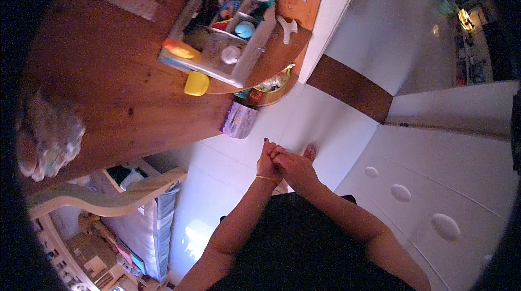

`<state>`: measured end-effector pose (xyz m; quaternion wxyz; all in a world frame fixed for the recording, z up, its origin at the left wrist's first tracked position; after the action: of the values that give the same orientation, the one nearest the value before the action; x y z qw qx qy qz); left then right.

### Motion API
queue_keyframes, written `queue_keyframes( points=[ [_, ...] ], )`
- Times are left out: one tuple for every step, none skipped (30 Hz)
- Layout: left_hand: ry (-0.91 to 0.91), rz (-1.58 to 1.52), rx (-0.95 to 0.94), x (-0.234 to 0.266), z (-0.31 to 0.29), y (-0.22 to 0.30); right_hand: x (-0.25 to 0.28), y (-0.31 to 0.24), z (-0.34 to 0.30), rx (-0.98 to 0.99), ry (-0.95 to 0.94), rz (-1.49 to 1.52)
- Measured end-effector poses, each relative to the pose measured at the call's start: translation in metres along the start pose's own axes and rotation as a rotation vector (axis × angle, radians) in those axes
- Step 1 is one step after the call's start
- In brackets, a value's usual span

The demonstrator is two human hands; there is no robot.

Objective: The person organizes books and a pencil case on a desk, then carries a small container to a basin and rinses it by hand.

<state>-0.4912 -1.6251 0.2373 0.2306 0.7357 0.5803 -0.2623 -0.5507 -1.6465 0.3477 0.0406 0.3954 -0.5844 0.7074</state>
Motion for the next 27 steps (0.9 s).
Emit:
queue_keyframes(
  points=[
    [0.008, -0.028, 0.002, -0.003, -0.011, 0.002, -0.004, -0.004, -0.001, -0.071, -0.034, -0.013],
    [-0.008, -0.033, -0.004, 0.000, -0.018, 0.008, -0.007, -0.008, -0.002, -0.142, -0.066, -0.026],
    [-0.085, 0.048, -0.006, -0.004, -0.025, 0.015, -0.006, -0.018, -0.002, -0.129, -0.065, -0.038],
    [-0.162, 0.129, -0.011, -0.008, -0.031, 0.020, -0.001, -0.031, -0.002, -0.075, -0.005, -0.025],
    [-0.177, 0.124, -0.018, -0.007, -0.039, 0.022, 0.004, -0.044, -0.002, -0.021, 0.054, -0.011],
    [-0.080, 0.145, -0.069, -0.013, -0.052, 0.025, 0.003, -0.051, -0.002, -0.009, 0.059, -0.022],
    [0.017, 0.165, -0.119, -0.015, -0.061, 0.030, 0.003, -0.058, -0.002, 0.001, 0.063, -0.039],
    [0.001, 0.161, -0.122, -0.016, -0.062, 0.033, 0.003, -0.065, -0.001, 0.011, 0.068, -0.056],
    [0.023, 0.106, -0.127, -0.012, -0.063, 0.037, 0.001, -0.069, -0.001, 0.021, 0.072, -0.062],
    [0.044, 0.050, -0.130, -0.008, -0.065, 0.041, -0.002, -0.077, -0.001, 0.088, 0.064, -0.062],
    [0.032, 0.050, -0.133, -0.007, -0.067, 0.045, -0.003, -0.086, -0.001, 0.155, 0.056, -0.063],
    [0.050, 0.039, -0.114, -0.004, -0.072, 0.050, -0.004, -0.092, -0.001, 0.163, 0.059, -0.066],
    [0.068, 0.029, -0.094, -0.002, -0.077, 0.055, -0.009, -0.101, -0.001, 0.196, -0.009, -0.111],
    [0.029, 0.040, -0.101, -0.001, -0.081, 0.062, -0.014, -0.108, -0.001, 0.228, -0.077, -0.158],
    [0.017, 0.041, -0.108, 0.000, -0.086, 0.069, -0.015, -0.115, -0.001, 0.239, -0.071, -0.163],
    [-0.079, 0.038, -0.111, -0.004, -0.091, 0.075, -0.017, -0.123, -0.001, 0.279, -0.088, -0.160],
    [-0.177, 0.035, -0.116, -0.009, -0.097, 0.081, -0.018, -0.132, -0.002, 0.320, -0.106, -0.159],
    [-0.258, -0.134, -0.007, -0.014, -0.107, 0.081, -0.018, -0.138, -0.003, 0.337, -0.104, -0.162],
    [-0.272, -0.135, -0.021, -0.019, -0.111, 0.086, -0.018, -0.141, -0.002, 0.299, -0.134, -0.136],
    [-0.333, -0.204, 0.009, -0.028, -0.117, 0.090, -0.016, -0.145, 0.000, 0.262, -0.165, -0.111],
    [-0.386, -0.278, 0.039, -0.032, -0.123, 0.093, -0.015, -0.154, 0.000, 0.277, -0.175, -0.109],
    [-0.309, -0.230, -0.041, -0.026, -0.122, 0.100, -0.006, -0.166, 0.001, 0.324, -0.104, -0.032],
    [-0.314, -0.241, -0.062, -0.026, -0.126, 0.104, 0.003, -0.177, 0.002, 0.372, -0.037, 0.047],
    [-0.394, -0.268, -0.053, -0.035, -0.136, 0.104, 0.007, -0.181, 0.003, 0.357, -0.037, 0.073],
    [-0.475, -0.295, -0.049, -0.043, -0.146, 0.105, 0.009, -0.189, 0.006, 0.374, -0.053, 0.075],
    [-0.410, -0.299, -0.106, -0.039, -0.150, 0.110, 0.016, -0.197, 0.010, 0.394, -0.021, 0.111],
    [-0.413, -0.319, -0.131, -0.038, -0.152, 0.112, 0.020, -0.202, 0.013, 0.411, 0.007, 0.148]
  ],
)
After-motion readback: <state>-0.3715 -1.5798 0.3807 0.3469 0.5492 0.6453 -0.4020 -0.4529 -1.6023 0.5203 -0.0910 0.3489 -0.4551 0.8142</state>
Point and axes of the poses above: each hand's wrist, its own z-axis towards the middle knuckle, its own x-axis out of the back of the hand, y = z × x, the point moved 7 cm from there along z, towards the middle knuckle, and after that the axes turned 2 degrees about -z, right-handed, at the moved point
